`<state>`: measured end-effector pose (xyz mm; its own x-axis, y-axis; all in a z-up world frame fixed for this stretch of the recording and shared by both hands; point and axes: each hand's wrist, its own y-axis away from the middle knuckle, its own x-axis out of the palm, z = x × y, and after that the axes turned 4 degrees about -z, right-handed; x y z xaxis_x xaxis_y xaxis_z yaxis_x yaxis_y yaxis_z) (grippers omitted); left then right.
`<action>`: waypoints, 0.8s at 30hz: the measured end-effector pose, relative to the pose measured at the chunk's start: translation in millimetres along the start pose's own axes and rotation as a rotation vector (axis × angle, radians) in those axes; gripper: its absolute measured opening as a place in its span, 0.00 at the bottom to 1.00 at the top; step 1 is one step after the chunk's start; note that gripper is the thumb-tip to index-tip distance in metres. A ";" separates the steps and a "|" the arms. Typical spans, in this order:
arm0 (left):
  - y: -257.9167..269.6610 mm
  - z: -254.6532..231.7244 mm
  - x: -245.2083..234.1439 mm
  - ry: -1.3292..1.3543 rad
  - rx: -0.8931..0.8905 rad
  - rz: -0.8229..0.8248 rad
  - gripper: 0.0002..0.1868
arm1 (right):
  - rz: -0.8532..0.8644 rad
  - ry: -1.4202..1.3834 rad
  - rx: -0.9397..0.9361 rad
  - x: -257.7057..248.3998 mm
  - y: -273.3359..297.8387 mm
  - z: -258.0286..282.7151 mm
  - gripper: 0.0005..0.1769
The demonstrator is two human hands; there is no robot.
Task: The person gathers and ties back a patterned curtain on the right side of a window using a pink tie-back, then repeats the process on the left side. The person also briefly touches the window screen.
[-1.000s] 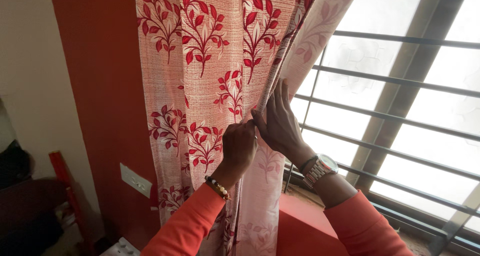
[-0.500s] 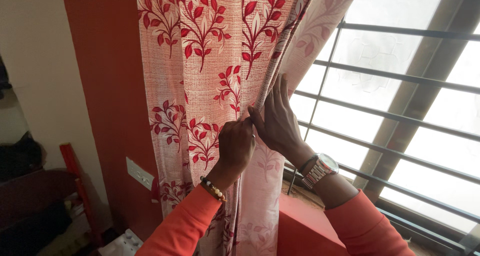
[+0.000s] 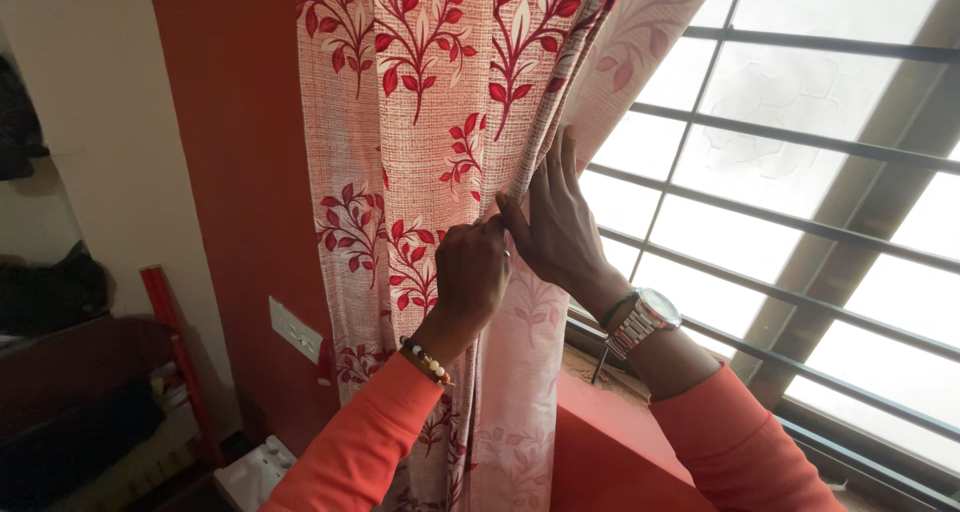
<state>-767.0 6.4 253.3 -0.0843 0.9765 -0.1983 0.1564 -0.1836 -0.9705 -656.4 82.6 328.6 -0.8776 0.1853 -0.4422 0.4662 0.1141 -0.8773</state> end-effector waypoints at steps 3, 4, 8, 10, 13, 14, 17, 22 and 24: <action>2.3 13.1 -3.9 -0.044 0.037 -0.001 0.07 | 0.023 -0.006 -0.007 9.8 -4.3 6.3 0.44; 4.2 17.5 -5.6 -0.034 0.026 0.005 0.09 | 0.035 -0.010 0.001 14.0 -4.9 8.5 0.45; 6.2 29.0 -5.5 0.017 0.012 0.015 0.12 | 0.035 -0.015 0.001 28.2 -5.3 7.0 0.43; 6.0 31.7 -0.7 0.029 0.025 0.016 0.12 | 0.007 -0.042 -0.006 34.0 -3.2 0.1 0.45; 5.2 36.2 7.1 0.021 0.051 0.005 0.12 | -0.012 -0.075 0.016 42.1 1.1 -9.2 0.47; 4.1 38.4 9.2 0.022 0.056 0.001 0.12 | -0.014 -0.085 0.031 45.2 1.2 -11.0 0.48; 2.8 45.3 14.0 0.010 0.025 0.055 0.05 | -0.018 -0.087 0.063 54.3 3.6 -11.8 0.50; 0.3 59.1 10.3 0.048 0.062 0.059 0.02 | 0.015 -0.084 0.112 65.7 -0.7 -8.2 0.50; 1.8 64.1 5.3 0.067 0.061 0.062 0.04 | 0.016 -0.106 0.107 70.6 -1.6 -4.8 0.49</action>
<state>-830.2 4.1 241.8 -0.0097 0.9680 -0.2509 0.0993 -0.2487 -0.9635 -718.6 100.2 299.6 -0.8794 0.0820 -0.4689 0.4709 0.0059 -0.8822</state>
